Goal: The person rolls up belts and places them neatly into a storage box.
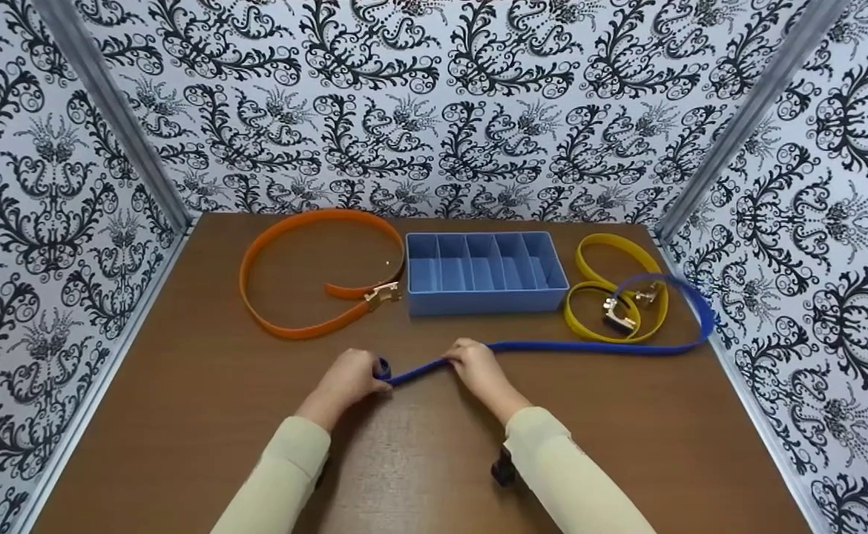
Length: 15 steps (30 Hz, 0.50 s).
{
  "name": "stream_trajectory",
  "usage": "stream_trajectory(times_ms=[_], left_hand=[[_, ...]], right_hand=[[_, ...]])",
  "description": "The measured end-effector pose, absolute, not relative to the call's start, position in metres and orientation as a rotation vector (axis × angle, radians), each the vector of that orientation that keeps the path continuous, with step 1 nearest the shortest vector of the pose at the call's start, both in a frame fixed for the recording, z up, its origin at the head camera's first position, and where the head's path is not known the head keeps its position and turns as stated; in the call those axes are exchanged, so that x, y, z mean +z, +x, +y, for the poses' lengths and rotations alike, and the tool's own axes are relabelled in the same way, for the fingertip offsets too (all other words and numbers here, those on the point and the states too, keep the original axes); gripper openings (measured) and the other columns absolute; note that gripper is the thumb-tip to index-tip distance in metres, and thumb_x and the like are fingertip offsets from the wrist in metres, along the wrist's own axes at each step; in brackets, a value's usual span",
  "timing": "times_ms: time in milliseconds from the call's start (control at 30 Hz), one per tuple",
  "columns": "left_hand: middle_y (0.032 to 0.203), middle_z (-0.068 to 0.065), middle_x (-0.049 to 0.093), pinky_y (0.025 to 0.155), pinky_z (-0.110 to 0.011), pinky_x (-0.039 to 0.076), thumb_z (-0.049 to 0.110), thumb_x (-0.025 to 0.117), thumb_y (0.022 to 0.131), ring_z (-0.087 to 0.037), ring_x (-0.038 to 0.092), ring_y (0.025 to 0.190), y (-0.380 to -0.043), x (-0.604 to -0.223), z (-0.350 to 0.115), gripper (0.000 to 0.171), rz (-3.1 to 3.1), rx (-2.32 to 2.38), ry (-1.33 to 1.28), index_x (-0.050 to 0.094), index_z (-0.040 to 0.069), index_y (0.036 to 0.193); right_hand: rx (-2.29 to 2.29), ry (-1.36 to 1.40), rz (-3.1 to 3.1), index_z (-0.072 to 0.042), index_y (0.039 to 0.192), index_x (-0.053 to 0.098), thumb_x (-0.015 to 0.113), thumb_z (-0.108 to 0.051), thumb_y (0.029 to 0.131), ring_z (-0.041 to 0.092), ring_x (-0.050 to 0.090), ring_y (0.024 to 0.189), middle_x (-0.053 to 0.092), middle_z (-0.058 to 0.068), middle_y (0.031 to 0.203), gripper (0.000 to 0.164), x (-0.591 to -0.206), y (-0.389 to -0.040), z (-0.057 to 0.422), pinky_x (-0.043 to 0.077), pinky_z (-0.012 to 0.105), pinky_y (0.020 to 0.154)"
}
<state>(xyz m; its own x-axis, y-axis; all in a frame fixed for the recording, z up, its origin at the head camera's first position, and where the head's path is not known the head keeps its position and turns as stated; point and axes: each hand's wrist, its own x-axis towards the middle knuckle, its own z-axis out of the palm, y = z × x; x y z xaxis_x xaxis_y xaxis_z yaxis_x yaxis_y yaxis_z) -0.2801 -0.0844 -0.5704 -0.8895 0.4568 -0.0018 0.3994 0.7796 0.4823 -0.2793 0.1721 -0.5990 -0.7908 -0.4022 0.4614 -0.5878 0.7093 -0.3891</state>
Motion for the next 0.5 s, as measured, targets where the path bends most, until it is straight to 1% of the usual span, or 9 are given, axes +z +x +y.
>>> stream_trajectory(times_ms=[167,267,333,400,500], left_hand=[[0.055,0.009,0.037,0.051,-0.027,0.032,0.016,0.08,0.081,-0.01,0.033,0.053,-0.276,-0.571,-0.082,0.031,2.857,0.703,0.798,0.059,0.012,0.059],[0.057,0.008,0.036,0.052,-0.027,0.031,0.013,0.077,0.083,-0.011,0.032,0.054,-0.275,-0.569,-0.081,0.029,2.828,0.704,0.812,0.058,0.011,0.062],[0.058,0.007,0.035,0.052,-0.027,0.03,0.012,0.076,0.084,-0.011,0.032,0.054,-0.274,-0.569,-0.081,0.029,2.815,0.702,0.806,0.057,0.011,0.063],[0.058,0.007,0.036,0.052,-0.027,0.03,0.011,0.075,0.085,-0.011,0.033,0.054,-0.273,-0.569,-0.08,0.028,2.81,0.699,0.794,0.057,0.011,0.063],[0.057,0.008,0.043,0.052,-0.027,0.034,0.011,0.076,0.084,-0.009,0.038,0.054,-0.272,-0.57,-0.081,0.027,2.837,0.691,0.834,0.06,0.011,0.063]], right_hand=[[0.775,0.693,-2.633,0.001,0.087,0.075,0.068,0.007,0.082,0.024,0.065,0.081,0.065,0.009,0.083,0.011,-0.598,-0.277,0.166,0.053,0.034,0.076],[0.811,0.673,-2.672,0.002,0.095,0.073,0.067,0.005,0.085,0.026,0.065,0.091,0.065,0.012,0.096,0.012,-0.598,-0.276,0.161,0.052,0.036,0.082],[0.831,0.681,-2.697,0.002,0.101,0.071,0.067,0.004,0.086,0.027,0.063,0.096,0.061,0.013,0.106,0.016,-0.598,-0.274,0.158,0.052,0.036,0.084],[0.854,0.715,-2.729,0.001,0.105,0.069,0.067,0.002,0.087,0.027,0.061,0.1,0.056,0.013,0.111,0.018,-0.598,-0.271,0.153,0.051,0.037,0.086],[0.846,0.82,-2.764,-0.002,0.104,0.067,0.069,-0.001,0.088,0.023,0.06,0.097,0.056,0.009,0.107,0.017,-0.594,-0.267,0.146,0.05,0.036,0.085]])
